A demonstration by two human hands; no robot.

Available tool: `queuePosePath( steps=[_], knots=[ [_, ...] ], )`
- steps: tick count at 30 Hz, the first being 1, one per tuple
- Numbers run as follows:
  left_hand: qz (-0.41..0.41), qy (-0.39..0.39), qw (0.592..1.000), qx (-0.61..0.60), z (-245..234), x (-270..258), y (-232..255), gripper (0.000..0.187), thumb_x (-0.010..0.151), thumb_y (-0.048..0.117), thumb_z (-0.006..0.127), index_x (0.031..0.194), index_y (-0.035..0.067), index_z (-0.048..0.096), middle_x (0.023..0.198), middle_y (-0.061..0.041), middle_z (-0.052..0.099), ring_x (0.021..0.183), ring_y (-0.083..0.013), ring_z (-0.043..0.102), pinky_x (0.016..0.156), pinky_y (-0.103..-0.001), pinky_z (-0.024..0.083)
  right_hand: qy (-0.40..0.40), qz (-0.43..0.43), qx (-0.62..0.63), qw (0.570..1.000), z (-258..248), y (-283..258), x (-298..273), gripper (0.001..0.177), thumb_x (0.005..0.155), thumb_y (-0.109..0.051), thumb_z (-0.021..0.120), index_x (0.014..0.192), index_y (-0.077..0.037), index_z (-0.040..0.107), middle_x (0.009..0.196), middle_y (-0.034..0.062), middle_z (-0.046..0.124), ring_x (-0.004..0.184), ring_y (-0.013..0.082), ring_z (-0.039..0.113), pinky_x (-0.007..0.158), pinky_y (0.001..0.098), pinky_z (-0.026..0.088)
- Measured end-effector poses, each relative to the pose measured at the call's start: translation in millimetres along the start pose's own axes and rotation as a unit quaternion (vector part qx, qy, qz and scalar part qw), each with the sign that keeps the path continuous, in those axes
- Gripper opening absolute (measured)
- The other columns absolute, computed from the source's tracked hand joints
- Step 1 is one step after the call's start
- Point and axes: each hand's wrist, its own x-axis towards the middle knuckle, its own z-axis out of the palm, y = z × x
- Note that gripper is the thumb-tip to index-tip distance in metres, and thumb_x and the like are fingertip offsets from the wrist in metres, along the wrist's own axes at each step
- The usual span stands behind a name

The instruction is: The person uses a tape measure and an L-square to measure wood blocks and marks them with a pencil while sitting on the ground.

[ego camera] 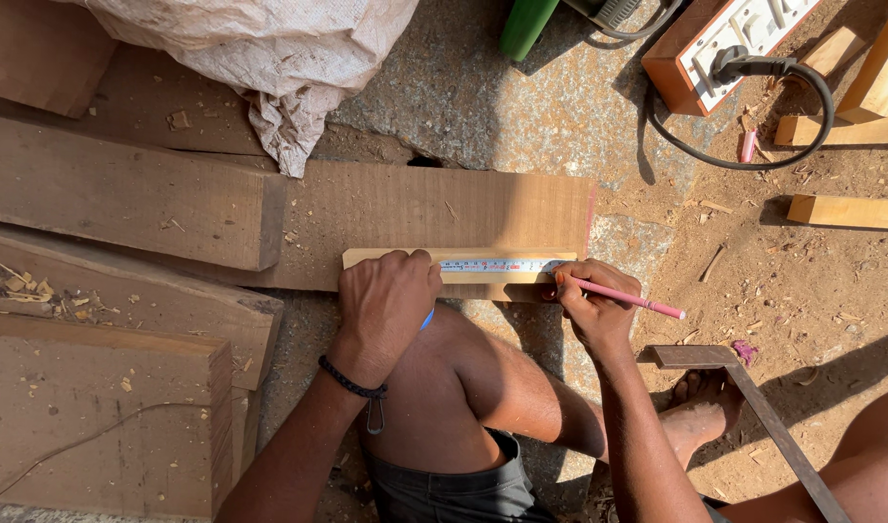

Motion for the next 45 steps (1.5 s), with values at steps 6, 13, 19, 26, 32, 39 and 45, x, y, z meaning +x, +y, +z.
queuePosePath(
  steps=[6,13,19,26,32,39,45],
  knots=[
    [-0.004,0.004,1.0,0.007,-3.8,-0.4,2.5,0.032,0.098,0.03,0.065,0.083,0.004,0.075,0.069,-0.015,0.072,0.057,-0.0282,0.071,0.052,-0.043,0.056,0.001,-0.011,-0.003,1.0,-0.2,-5.8,0.3,0.013,0.091,-0.009,0.071,0.089,0.003,0.076,0.074,0.0077,0.072,0.063,0.0118,0.064,0.058,0.0263,0.051],
    [-0.005,0.008,1.0,-0.003,2.0,-2.5,1.1,0.032,0.097,0.029,0.064,0.081,0.004,0.074,0.071,-0.015,0.073,0.058,-0.0293,0.072,0.054,-0.044,0.056,0.0,0.026,0.044,0.999,1.0,-3.2,-3.6,0.013,0.092,-0.009,0.071,0.089,0.003,0.076,0.073,0.0076,0.072,0.063,0.0115,0.066,0.057,0.0262,0.054],
    [-0.001,0.011,1.0,0.005,0.9,-0.6,-0.1,0.031,0.097,0.029,0.065,0.082,0.004,0.075,0.071,-0.015,0.073,0.058,-0.0295,0.072,0.054,-0.044,0.056,-0.001,0.023,0.036,0.999,0.8,-1.8,-0.6,0.014,0.093,-0.009,0.072,0.088,0.003,0.075,0.073,0.0086,0.071,0.062,0.0119,0.066,0.058,0.0263,0.054],
    [-0.002,0.011,1.0,0.003,-0.3,-0.3,0.8,0.032,0.096,0.031,0.065,0.083,0.004,0.074,0.071,-0.015,0.073,0.058,-0.0296,0.072,0.053,-0.044,0.056,0.001,0.021,0.019,1.0,1.0,-3.7,-0.5,0.013,0.092,-0.009,0.072,0.087,0.003,0.075,0.071,0.0084,0.071,0.062,0.0124,0.063,0.058,0.0268,0.051],
    [0.0,0.023,1.0,0.007,2.9,-0.4,0.6,0.031,0.097,0.03,0.065,0.082,0.005,0.074,0.073,-0.015,0.073,0.06,-0.0304,0.072,0.055,-0.044,0.056,0.004,0.017,0.031,0.999,-0.2,-3.3,-1.1,0.012,0.093,-0.008,0.071,0.088,0.003,0.075,0.074,0.0074,0.072,0.064,0.0115,0.065,0.059,0.0259,0.053],
    [0.001,0.02,1.0,-0.015,4.8,-0.6,-2.0,0.03,0.095,0.031,0.066,0.086,0.004,0.075,0.074,-0.015,0.073,0.061,-0.0291,0.072,0.055,-0.043,0.057,0.025,0.048,0.111,0.992,3.4,-3.3,-5.8,0.022,0.099,-0.017,0.069,0.1,0.004,0.072,0.077,0.0103,0.072,0.064,0.0153,0.068,0.056,0.0281,0.055],
    [0.065,0.01,0.997,-0.049,-16.7,-1.2,-8.0,0.032,0.098,0.032,0.063,0.081,0.006,0.075,0.078,-0.015,0.073,0.066,-0.0339,0.07,0.062,-0.047,0.056,0.094,0.045,0.256,0.961,-24.6,-3.8,-22.9,0.044,0.111,-0.035,0.052,0.131,0.005,0.057,0.082,0.0144,0.069,0.065,0.0195,0.07,0.06,0.0336,0.059]
  ],
)
